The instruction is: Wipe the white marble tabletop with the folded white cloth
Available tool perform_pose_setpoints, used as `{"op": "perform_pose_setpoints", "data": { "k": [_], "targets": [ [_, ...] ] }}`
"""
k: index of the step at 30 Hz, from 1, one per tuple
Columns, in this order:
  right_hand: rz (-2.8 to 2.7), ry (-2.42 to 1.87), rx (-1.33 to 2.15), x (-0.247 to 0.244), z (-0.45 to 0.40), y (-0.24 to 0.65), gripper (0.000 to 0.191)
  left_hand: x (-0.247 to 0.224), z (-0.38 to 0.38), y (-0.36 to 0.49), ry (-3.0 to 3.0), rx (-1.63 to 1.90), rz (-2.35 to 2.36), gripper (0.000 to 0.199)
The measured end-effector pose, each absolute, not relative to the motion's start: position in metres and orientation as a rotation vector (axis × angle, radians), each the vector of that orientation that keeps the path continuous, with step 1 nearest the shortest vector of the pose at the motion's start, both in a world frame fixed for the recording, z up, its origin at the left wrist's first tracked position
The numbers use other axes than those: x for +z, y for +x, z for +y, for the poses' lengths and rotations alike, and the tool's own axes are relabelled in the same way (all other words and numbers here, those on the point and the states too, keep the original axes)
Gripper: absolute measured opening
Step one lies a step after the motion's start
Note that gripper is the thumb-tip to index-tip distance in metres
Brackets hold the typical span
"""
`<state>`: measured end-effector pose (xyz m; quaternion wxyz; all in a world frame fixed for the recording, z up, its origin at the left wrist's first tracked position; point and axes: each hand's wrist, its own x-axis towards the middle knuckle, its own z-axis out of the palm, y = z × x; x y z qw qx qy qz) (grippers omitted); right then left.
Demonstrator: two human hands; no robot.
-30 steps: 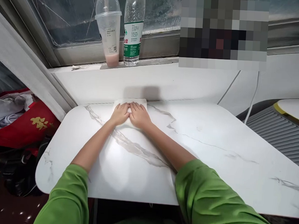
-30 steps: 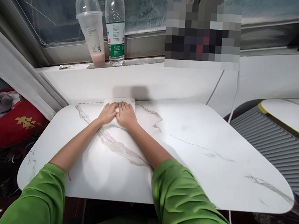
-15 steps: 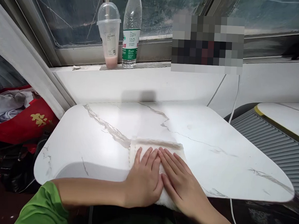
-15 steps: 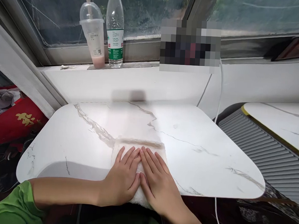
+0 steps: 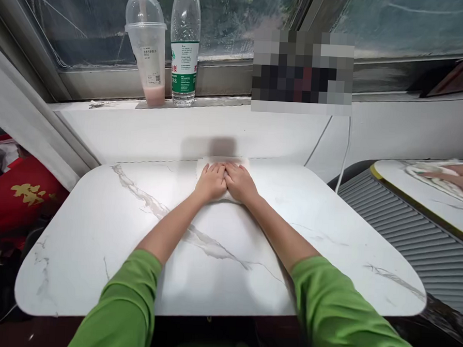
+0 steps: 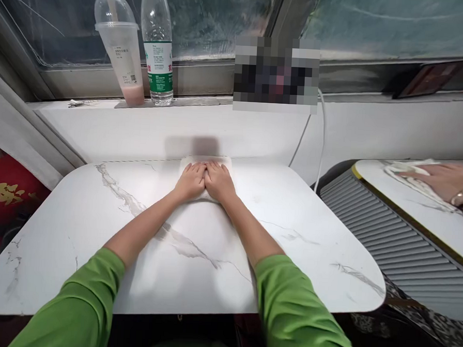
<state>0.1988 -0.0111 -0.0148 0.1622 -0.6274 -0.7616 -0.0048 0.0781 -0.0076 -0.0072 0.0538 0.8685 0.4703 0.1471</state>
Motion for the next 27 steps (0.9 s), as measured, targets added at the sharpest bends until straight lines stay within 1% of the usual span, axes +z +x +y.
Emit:
{"op": "perform_pose_setpoints", "data": {
  "k": [4,9,13,17,22,25,27],
  "targets": [
    [-2.209,-1.718,-0.005,-0.015,0.015,0.204,0.052,-0.011,0.014,0.084,2.589,0.528,1.525,0.043],
    [-2.21,-1.767,-0.085,-0.019,-0.005,0.205,0.054,-0.012,-0.005,0.081,2.619,0.493,1.481,0.047],
    [-2.31,-1.695,-0.121,-0.024,-0.053,0.218,0.055,-0.01,-0.051,0.08,2.667,0.427,1.411,0.053],
    [-2.396,-1.485,-0.153,-0.028,-0.13,0.247,0.062,-0.008,-0.123,0.087,2.745,0.346,1.195,0.055],
    [-2.368,-1.369,-0.051,-0.019,-0.222,0.286,0.065,0.002,-0.206,0.114,2.773,0.311,0.951,0.062],
    [-2.305,-1.417,-0.021,-0.017,-0.249,0.302,0.064,0.008,-0.225,0.131,2.799,0.292,0.778,0.064],
    [-2.271,-1.465,-0.026,-0.019,-0.25,0.31,0.063,0.007,-0.223,0.142,2.801,0.273,0.768,0.065]
  ]
}}
